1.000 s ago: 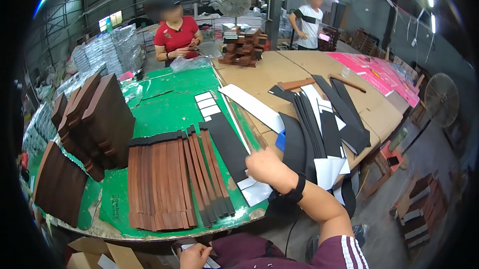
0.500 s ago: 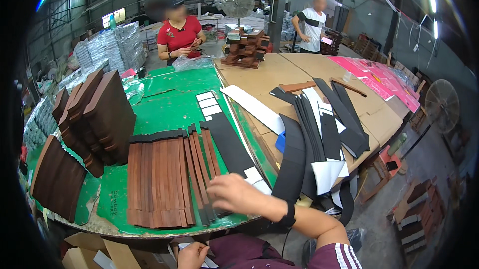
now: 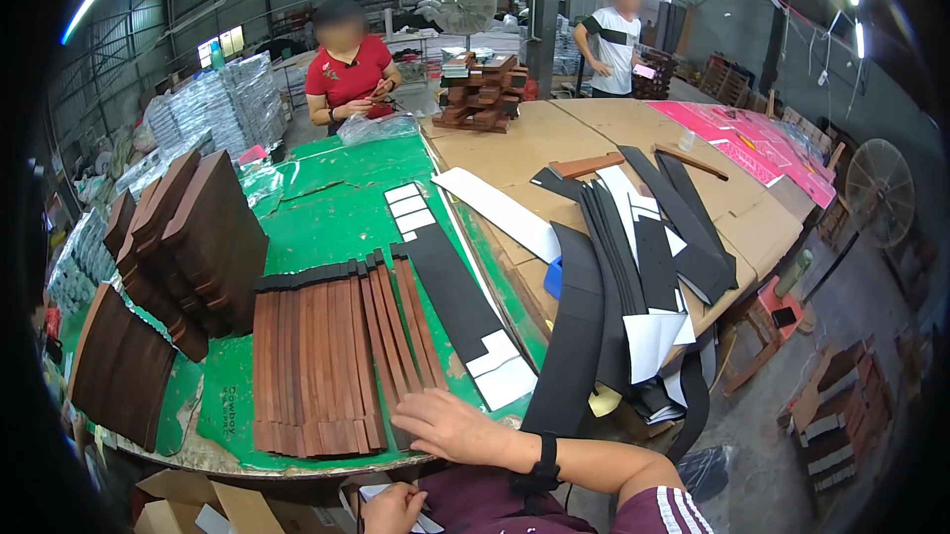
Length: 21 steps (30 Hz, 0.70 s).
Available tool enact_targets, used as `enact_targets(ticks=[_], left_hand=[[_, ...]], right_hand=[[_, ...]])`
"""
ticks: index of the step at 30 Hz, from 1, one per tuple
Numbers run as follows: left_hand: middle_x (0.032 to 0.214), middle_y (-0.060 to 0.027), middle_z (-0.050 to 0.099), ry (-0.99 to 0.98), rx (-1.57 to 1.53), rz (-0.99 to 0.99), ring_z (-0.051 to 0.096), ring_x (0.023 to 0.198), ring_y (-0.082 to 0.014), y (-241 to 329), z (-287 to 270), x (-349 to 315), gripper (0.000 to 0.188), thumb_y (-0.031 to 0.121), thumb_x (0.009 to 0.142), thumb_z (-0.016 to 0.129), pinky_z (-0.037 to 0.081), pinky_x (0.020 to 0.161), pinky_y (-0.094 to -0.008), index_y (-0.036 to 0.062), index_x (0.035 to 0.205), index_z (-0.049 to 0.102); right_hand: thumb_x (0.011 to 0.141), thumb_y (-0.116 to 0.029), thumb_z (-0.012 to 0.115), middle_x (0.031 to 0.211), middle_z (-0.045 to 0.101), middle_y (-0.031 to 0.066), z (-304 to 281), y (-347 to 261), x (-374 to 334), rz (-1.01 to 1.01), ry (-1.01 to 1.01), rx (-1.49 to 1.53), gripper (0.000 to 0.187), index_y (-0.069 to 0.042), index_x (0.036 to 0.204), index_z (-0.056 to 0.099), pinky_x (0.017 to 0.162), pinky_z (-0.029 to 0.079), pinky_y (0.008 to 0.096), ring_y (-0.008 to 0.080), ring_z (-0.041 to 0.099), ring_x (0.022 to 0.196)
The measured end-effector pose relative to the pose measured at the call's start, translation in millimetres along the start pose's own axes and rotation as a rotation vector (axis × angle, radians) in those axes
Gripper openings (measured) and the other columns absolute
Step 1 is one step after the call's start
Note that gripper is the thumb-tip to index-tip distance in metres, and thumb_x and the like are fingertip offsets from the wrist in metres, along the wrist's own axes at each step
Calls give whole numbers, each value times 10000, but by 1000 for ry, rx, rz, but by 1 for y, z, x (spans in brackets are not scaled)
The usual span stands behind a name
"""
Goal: The person applies black foam tape to the edges of wooden slats on a green workbench. They peel the backing from the tape, align it along the slat edges, and press it down. The person repeats this process for multiple slats, stacking the finished pieces on the table.
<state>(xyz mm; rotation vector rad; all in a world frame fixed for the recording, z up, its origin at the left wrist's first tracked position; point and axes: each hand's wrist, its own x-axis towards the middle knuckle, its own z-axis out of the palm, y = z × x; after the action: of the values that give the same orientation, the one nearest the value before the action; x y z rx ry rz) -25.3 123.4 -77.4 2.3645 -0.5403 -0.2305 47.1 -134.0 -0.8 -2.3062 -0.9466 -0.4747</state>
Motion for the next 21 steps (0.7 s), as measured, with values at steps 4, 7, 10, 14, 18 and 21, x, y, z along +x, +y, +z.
enact_targets(ticks=[4,7,10,14,18,21], left_hand=[[966,-203,774,2,-60,20,753,893,-419,4,4,0,261,292,1011,733,589,762,-506,46,1096,723],[979,-205,774,12,-70,43,752,902,-424,3,6,-1,265,278,1012,733,591,768,-504,41,1130,721],[987,-202,776,-17,-52,18,753,910,-421,5,5,-1,275,276,1015,727,592,766,-502,38,1151,719],[989,-210,775,-37,-34,3,752,910,-423,4,6,-1,284,279,1017,722,590,768,-503,29,1151,721],[984,-219,771,-69,-25,-42,748,904,-431,6,5,-3,285,283,1017,720,587,770,-503,24,1135,725],[977,-223,768,-79,-28,-64,746,901,-434,6,9,-3,282,283,1017,718,585,769,-503,22,1123,725]], right_hand=[[860,-167,836,1375,601,174,2,-2,-1,-40,37,-31,552,8,1347,643,1129,466,508,375,567,1341],[869,-163,830,1379,600,172,5,0,-3,-41,51,-36,538,7,1345,645,1139,457,516,369,560,1360],[875,-172,830,1390,597,173,7,1,-4,-38,45,-46,541,4,1352,645,1151,448,517,368,553,1372],[881,-204,839,1433,587,179,10,2,-7,-12,27,-53,601,6,1401,625,1189,424,520,374,520,1434],[908,-280,831,1500,568,189,2,-4,-5,75,54,-110,655,19,1444,601,1231,386,539,381,480,1498],[969,-396,789,1550,546,164,10,9,-17,136,-25,-171,673,-29,1491,577,1269,324,544,352,444,1540]])
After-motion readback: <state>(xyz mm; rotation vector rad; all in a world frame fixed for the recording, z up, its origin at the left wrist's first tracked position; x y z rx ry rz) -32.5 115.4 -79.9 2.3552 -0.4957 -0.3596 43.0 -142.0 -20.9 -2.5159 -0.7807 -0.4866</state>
